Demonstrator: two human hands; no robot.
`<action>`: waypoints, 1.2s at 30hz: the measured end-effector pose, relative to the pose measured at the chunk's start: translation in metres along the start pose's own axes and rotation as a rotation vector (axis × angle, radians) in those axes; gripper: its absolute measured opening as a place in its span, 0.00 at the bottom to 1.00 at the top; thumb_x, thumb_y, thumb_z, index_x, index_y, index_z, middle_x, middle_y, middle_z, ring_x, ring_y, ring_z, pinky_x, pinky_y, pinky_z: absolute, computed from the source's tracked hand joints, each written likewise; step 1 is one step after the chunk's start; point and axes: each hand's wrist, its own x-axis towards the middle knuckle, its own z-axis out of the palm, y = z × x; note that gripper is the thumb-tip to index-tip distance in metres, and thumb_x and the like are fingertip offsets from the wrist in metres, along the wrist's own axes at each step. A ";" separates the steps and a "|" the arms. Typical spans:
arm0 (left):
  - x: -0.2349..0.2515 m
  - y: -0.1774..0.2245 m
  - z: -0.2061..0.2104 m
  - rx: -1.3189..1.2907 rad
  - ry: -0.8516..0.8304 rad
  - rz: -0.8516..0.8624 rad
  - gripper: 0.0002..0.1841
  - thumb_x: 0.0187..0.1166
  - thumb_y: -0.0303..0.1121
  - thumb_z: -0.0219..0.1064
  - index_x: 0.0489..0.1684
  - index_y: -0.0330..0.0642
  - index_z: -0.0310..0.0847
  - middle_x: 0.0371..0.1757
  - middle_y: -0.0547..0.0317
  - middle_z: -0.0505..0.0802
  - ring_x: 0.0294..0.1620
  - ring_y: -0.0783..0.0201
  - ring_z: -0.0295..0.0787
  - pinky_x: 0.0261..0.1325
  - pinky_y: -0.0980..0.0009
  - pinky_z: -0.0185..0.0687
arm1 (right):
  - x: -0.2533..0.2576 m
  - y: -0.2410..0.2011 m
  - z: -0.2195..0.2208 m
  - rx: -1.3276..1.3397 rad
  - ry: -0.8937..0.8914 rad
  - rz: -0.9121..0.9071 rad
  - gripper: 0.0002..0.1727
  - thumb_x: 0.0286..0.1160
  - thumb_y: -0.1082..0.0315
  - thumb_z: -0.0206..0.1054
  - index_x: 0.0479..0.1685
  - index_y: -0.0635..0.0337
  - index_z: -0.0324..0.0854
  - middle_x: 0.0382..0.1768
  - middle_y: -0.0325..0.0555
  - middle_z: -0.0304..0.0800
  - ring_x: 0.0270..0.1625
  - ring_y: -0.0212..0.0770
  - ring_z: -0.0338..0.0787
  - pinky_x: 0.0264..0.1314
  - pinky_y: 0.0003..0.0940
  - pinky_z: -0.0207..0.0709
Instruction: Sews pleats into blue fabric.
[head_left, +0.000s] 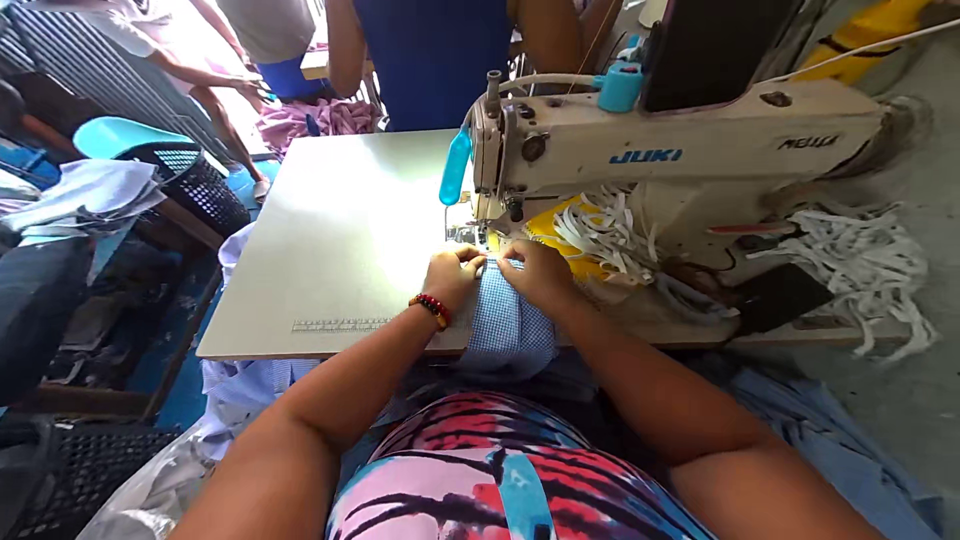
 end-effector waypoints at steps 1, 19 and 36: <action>0.012 -0.007 0.004 0.065 0.009 -0.030 0.10 0.84 0.34 0.67 0.48 0.40 0.92 0.49 0.52 0.95 0.55 0.55 0.91 0.64 0.51 0.82 | 0.011 0.004 0.006 -0.007 0.004 0.011 0.11 0.82 0.63 0.68 0.47 0.62 0.88 0.44 0.59 0.92 0.50 0.61 0.92 0.49 0.64 0.82; 0.057 -0.021 0.009 0.317 0.063 -0.089 0.08 0.80 0.39 0.67 0.41 0.48 0.91 0.44 0.56 0.94 0.57 0.51 0.88 0.64 0.42 0.74 | 0.073 0.013 0.035 -0.059 0.025 0.242 0.15 0.79 0.58 0.69 0.51 0.61 0.88 0.46 0.55 0.94 0.54 0.56 0.93 0.52 0.60 0.81; 0.060 -0.014 0.008 0.449 -0.025 -0.138 0.11 0.83 0.43 0.61 0.45 0.51 0.88 0.51 0.55 0.94 0.68 0.46 0.84 0.68 0.39 0.70 | 0.072 0.012 0.036 -0.083 0.037 0.198 0.15 0.81 0.59 0.67 0.52 0.61 0.88 0.49 0.54 0.95 0.56 0.55 0.93 0.54 0.60 0.82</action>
